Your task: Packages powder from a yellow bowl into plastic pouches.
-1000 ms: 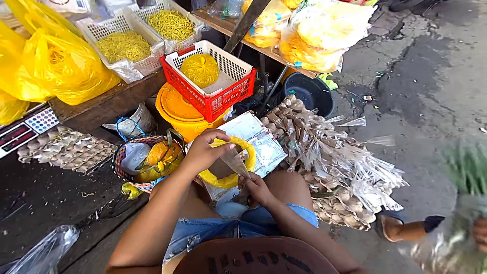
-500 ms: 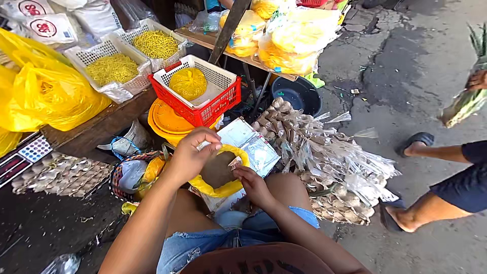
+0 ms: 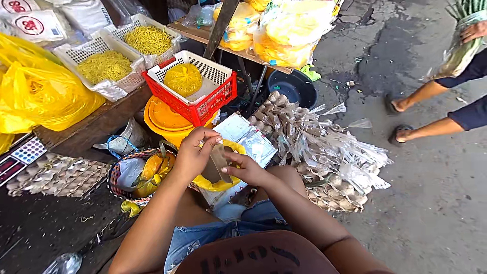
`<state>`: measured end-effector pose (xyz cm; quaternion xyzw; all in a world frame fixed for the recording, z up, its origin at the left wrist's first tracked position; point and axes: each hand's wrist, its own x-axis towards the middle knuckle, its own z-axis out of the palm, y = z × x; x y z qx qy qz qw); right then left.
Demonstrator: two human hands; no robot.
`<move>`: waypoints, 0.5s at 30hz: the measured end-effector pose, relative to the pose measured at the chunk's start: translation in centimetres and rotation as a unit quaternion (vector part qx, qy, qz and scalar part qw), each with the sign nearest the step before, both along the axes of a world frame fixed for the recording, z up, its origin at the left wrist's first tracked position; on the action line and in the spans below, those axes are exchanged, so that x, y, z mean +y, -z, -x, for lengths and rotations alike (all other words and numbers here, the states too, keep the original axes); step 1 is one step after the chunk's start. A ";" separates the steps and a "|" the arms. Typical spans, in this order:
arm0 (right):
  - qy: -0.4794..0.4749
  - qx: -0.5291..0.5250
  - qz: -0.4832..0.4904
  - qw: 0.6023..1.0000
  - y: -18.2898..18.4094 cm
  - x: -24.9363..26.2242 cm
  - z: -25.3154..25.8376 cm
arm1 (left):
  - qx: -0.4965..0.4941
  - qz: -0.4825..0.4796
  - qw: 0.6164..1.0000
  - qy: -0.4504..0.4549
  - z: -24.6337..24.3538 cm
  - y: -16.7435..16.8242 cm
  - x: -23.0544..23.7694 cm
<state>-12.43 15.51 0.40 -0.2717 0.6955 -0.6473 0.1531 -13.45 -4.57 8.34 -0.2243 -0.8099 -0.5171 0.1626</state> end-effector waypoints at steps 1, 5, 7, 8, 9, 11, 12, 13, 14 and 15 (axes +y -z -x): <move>-0.009 -0.023 -0.005 1.000 0.0 -0.3 -0.1 | 0.000 -0.001 1.000 -0.012 0.2 0.2 0.1; -0.029 -0.115 -0.039 0.992 0.2 -1.1 -1.2 | 0.008 0.015 0.998 -0.064 0.3 1.3 0.1; -0.019 -0.115 -0.044 0.992 0.3 -1.3 -1.8 | 0.024 0.038 0.994 -0.096 0.4 2.1 -0.1; -0.014 -0.097 -0.052 0.994 0.3 -1.5 -2.1 | 0.030 0.048 0.992 -0.113 0.3 2.6 -0.3; 0.000 -0.070 -0.066 0.995 0.3 -1.7 -2.4 | 0.036 0.052 0.990 -0.128 0.3 3.1 -0.4; 0.039 -0.004 -0.099 0.994 0.4 -2.2 -2.8 | 0.052 0.050 0.987 -0.146 0.2 3.8 -0.3; 0.058 0.033 -0.117 0.991 0.5 -2.4 -2.9 | 0.057 0.044 0.986 -0.149 0.1 4.1 -0.1; 0.076 0.071 -0.137 0.985 0.6 -2.6 -2.9 | 0.065 0.036 0.985 -0.154 0.0 4.3 -0.1; 0.092 0.112 -0.156 0.977 0.9 -2.7 -2.8 | 0.075 0.023 0.984 -0.158 0.0 4.7 -0.2; 0.103 0.151 -0.171 0.968 1.2 -2.8 -2.8 | 0.082 0.012 0.983 -0.162 0.0 4.9 -0.3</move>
